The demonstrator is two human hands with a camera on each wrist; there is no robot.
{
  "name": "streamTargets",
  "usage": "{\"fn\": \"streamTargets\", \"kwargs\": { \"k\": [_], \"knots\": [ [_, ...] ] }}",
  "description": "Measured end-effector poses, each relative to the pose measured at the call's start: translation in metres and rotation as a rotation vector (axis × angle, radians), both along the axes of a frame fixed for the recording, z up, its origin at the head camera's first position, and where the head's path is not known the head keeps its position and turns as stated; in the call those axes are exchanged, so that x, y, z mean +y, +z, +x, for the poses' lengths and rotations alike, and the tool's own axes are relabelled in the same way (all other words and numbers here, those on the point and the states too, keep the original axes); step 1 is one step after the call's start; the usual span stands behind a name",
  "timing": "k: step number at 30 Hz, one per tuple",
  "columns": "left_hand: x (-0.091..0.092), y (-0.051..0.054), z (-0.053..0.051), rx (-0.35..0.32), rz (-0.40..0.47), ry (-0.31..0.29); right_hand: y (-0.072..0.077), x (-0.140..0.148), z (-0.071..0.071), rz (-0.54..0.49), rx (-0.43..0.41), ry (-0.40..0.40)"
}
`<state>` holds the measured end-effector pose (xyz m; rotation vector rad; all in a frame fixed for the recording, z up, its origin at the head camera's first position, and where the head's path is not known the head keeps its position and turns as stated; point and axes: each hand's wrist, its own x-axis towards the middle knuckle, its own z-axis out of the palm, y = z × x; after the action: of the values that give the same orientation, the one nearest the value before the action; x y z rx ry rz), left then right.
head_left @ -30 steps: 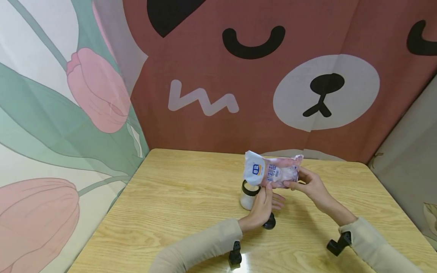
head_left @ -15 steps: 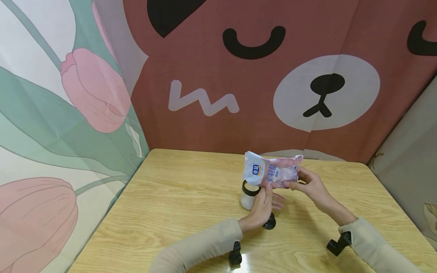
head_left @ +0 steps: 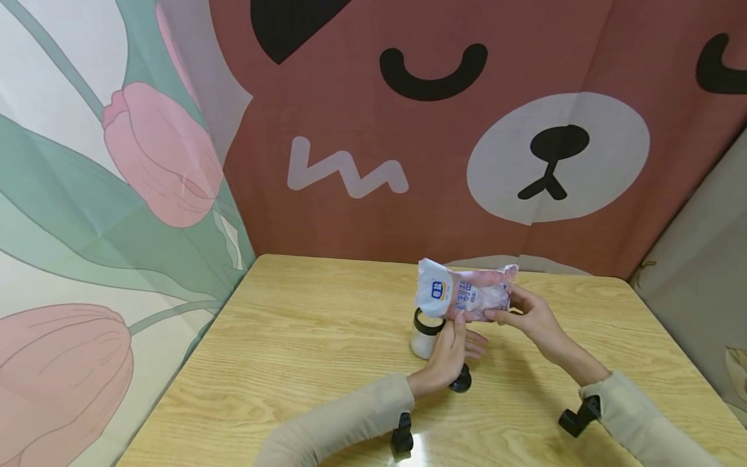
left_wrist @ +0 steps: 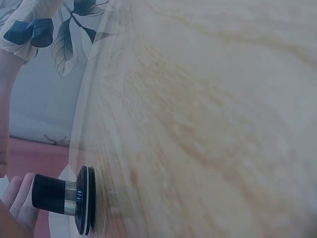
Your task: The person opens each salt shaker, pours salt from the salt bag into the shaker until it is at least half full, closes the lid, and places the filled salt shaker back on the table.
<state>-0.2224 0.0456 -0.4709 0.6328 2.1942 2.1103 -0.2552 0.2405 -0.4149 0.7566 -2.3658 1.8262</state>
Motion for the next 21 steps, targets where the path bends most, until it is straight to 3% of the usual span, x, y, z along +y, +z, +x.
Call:
{"fn": "streamTargets", "kwargs": {
  "k": [21],
  "knots": [
    [0.0002,0.0011,0.0016,-0.003,0.001,-0.004,0.0019,-0.0002,0.0019,0.003,0.004,0.008]
  ]
}}
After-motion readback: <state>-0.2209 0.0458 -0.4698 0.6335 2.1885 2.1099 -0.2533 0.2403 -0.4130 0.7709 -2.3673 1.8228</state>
